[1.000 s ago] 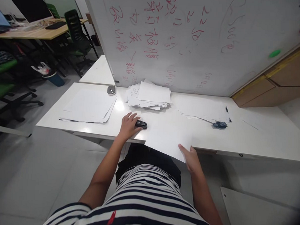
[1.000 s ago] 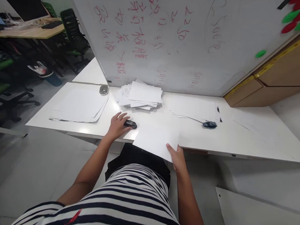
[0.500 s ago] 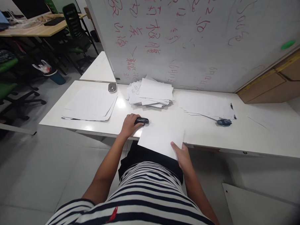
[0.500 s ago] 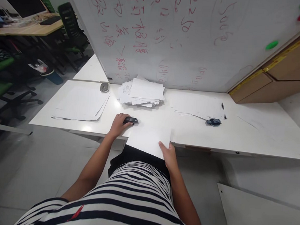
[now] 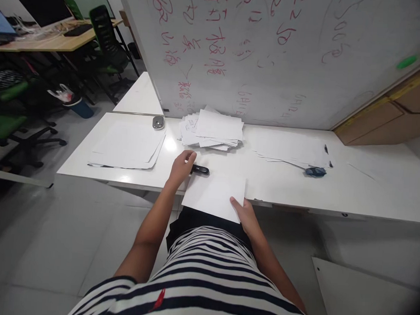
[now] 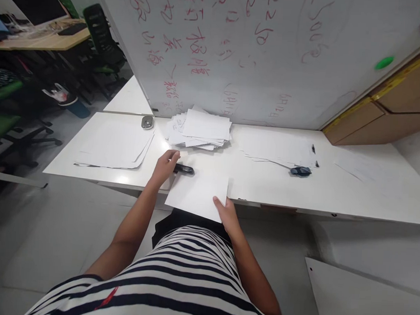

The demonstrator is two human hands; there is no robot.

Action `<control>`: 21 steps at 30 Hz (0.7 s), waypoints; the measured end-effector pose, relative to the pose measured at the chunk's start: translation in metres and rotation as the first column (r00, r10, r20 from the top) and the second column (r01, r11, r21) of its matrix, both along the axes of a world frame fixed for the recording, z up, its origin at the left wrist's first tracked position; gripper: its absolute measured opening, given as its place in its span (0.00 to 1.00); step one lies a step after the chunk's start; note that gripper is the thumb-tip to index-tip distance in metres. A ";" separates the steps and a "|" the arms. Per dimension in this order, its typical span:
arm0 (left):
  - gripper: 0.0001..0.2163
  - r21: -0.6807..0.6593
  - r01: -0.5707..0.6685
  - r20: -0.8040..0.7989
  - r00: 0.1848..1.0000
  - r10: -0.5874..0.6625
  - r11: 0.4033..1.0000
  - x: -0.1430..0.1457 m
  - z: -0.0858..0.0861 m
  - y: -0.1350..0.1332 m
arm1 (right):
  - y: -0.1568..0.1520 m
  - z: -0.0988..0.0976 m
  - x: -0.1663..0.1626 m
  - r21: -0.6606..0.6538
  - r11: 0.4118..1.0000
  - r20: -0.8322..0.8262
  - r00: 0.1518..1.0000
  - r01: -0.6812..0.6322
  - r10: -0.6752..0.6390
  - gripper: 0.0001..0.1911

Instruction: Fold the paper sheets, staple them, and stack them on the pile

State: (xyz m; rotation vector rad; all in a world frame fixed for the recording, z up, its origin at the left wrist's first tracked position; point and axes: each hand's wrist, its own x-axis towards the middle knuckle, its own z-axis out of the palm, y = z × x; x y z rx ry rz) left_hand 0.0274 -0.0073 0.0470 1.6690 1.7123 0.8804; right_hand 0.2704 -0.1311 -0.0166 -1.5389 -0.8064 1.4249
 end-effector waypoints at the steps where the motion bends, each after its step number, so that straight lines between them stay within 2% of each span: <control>1: 0.22 -0.009 -0.034 -0.019 0.999 0.034 0.999 0.005 0.003 0.004 | -0.001 0.000 0.000 -0.001 1.000 -0.003 1.000 -0.001 0.001 0.27; 4: 0.22 -0.059 -0.071 -0.185 0.981 0.059 0.996 0.023 0.004 0.015 | -0.002 -0.003 0.001 0.008 1.000 -0.010 1.000 -0.001 0.001 0.27; 8: 0.18 -0.160 0.019 -0.489 0.867 -0.096 0.987 0.049 -0.008 0.028 | -0.002 -0.012 0.001 0.030 1.000 0.030 1.000 0.005 -0.005 0.26; 11: 0.16 -0.145 0.112 -0.584 0.792 -0.176 0.983 0.056 -0.014 0.033 | 0.001 -0.014 0.003 0.043 0.999 0.067 0.998 -0.012 0.009 0.27; 13: 0.15 -0.147 0.149 -0.556 0.805 -0.206 0.978 0.053 -0.013 0.034 | 0.003 -0.013 0.004 0.042 0.999 0.096 0.995 -0.030 0.026 0.26; 17: 0.16 -0.112 0.132 -0.321 0.933 -0.161 0.985 0.043 -0.008 0.031 | 0.004 -0.011 0.004 0.049 0.997 0.079 0.996 -0.054 0.050 0.27; 19: 0.16 -0.006 0.103 -0.128 0.987 -0.102 0.995 0.036 -0.007 0.026 | 0.002 -0.013 0.001 0.070 0.997 0.061 0.998 -0.039 0.035 0.27; 21: 0.16 0.161 0.009 0.072 0.997 -0.020 0.987 0.027 -0.007 0.018 | 0.001 -0.014 -0.001 0.096 0.995 0.067 0.998 -0.022 0.016 0.28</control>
